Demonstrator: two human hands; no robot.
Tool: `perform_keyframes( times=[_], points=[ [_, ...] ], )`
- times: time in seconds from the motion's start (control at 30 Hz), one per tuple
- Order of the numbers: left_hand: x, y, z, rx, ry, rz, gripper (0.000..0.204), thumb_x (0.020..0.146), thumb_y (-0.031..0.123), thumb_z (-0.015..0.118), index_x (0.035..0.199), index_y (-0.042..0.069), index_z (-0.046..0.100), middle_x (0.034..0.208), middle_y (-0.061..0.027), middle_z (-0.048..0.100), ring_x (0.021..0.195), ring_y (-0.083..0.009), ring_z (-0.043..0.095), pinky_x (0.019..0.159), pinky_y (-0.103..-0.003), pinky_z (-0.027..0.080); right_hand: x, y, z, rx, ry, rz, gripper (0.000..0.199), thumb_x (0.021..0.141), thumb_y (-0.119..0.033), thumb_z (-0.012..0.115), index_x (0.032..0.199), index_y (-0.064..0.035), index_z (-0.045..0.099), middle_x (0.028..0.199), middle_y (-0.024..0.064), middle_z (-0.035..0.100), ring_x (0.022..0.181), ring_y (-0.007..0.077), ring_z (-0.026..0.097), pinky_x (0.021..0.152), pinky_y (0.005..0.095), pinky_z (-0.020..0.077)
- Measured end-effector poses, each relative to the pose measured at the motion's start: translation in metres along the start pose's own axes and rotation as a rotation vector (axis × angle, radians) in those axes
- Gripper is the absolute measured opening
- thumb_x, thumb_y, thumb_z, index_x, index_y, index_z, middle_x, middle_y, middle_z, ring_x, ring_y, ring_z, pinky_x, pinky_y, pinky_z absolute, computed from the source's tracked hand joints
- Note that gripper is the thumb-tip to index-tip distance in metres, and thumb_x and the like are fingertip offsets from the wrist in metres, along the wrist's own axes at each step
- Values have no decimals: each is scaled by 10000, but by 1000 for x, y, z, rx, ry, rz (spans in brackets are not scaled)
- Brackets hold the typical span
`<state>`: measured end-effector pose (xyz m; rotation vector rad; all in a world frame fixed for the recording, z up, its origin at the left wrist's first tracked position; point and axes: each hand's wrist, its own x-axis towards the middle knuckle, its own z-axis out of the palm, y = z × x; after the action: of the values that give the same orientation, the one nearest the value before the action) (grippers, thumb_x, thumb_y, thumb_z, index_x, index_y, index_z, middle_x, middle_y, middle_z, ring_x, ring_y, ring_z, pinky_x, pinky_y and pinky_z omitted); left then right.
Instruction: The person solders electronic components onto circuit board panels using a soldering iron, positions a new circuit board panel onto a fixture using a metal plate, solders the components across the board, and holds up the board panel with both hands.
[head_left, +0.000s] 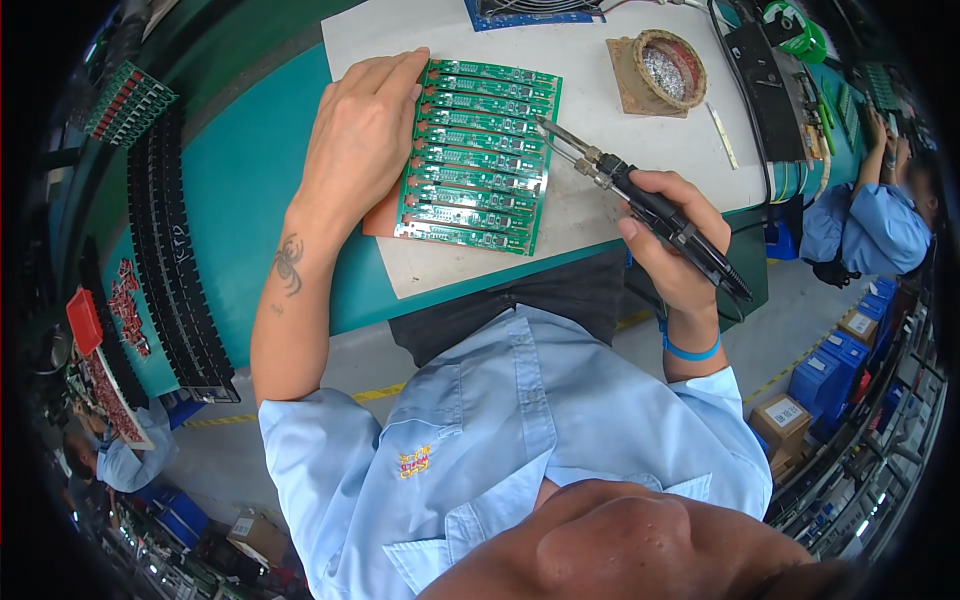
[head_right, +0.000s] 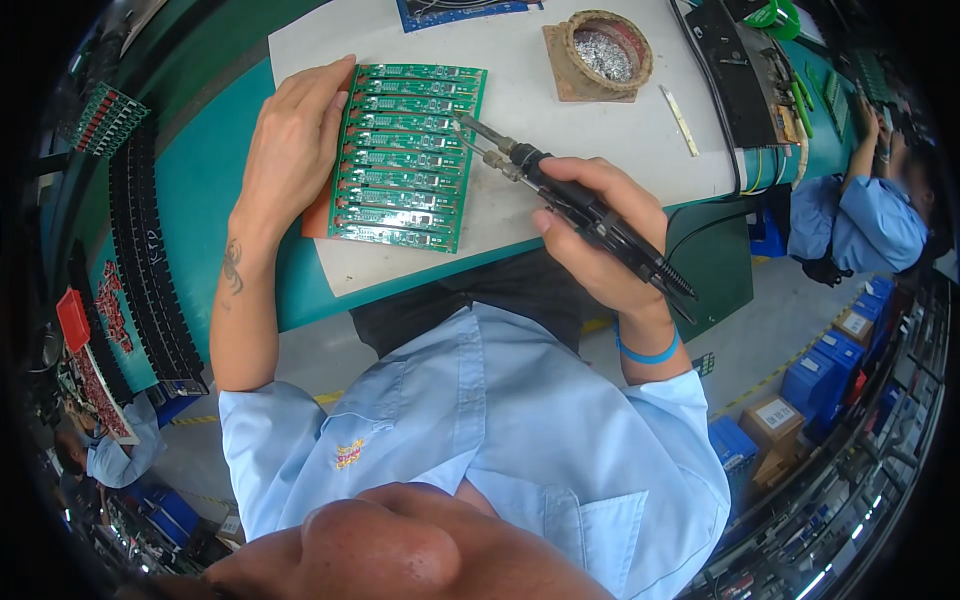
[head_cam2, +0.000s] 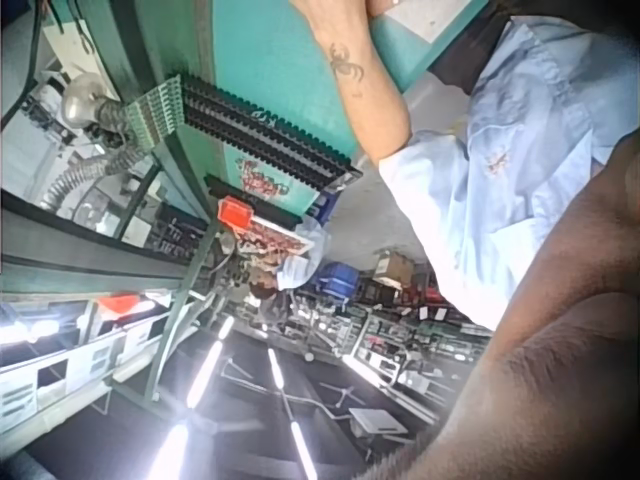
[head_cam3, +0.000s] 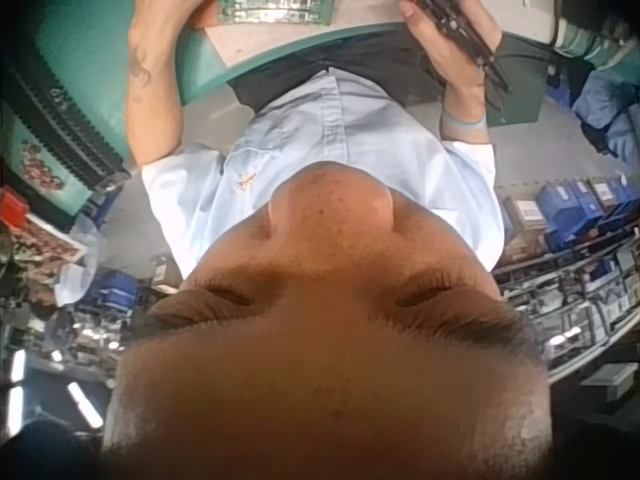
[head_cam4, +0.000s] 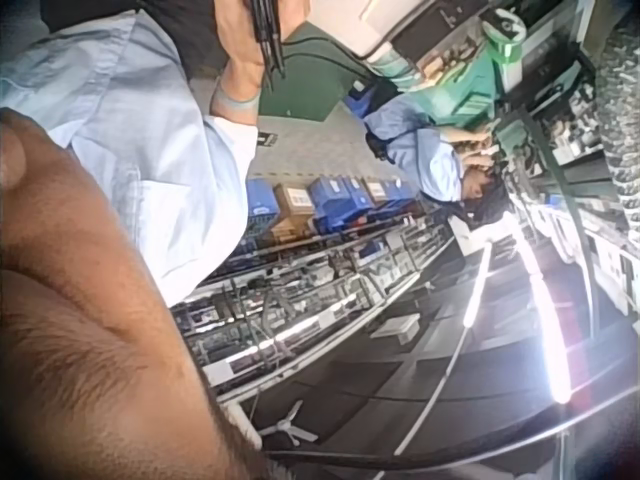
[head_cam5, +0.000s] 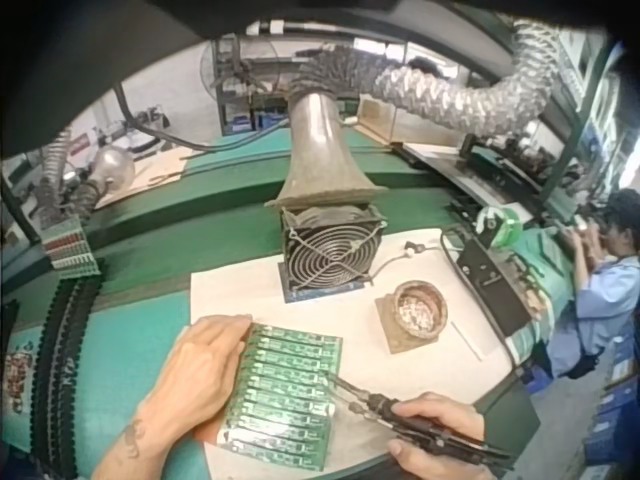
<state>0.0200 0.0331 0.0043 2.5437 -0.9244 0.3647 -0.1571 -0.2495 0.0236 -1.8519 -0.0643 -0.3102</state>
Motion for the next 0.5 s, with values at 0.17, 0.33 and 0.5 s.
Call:
perform_keyframes(
  times=[0.17, 0.33, 0.5],
  points=[
    [0, 0, 0, 22, 2, 25, 296, 994, 96, 674, 1280, 52, 738, 1272, -96, 752, 1178, -267, 691, 1007, -396, 520, 3, 1, 2, 0, -10, 16, 445, 791, 31, 794, 1229, 47, 719, 1047, 153, 757, 841, 215, 686, 783, 293, 546],
    [0, 1, 0, 8, 1, 24, 272, 992, 99, 679, 1249, 55, 759, 1283, -89, 747, 1194, -263, 682, 1006, -394, 521, 5, 2, 1, 4, -21, 27, 443, 786, 31, 794, 1223, 49, 724, 1041, 150, 761, 842, 207, 684, 783, 282, 545],
    [0, 2, -1, 16, -8, 16, 269, 994, 109, 680, 1244, 61, 766, 1290, -83, 743, 1197, -263, 679, 1006, -393, 521, 7, 2, 3, -4, -16, 26, 438, 792, 27, 794, 1224, 47, 727, 1032, 141, 770, 829, 196, 685, 770, 273, 546]
  ],
)
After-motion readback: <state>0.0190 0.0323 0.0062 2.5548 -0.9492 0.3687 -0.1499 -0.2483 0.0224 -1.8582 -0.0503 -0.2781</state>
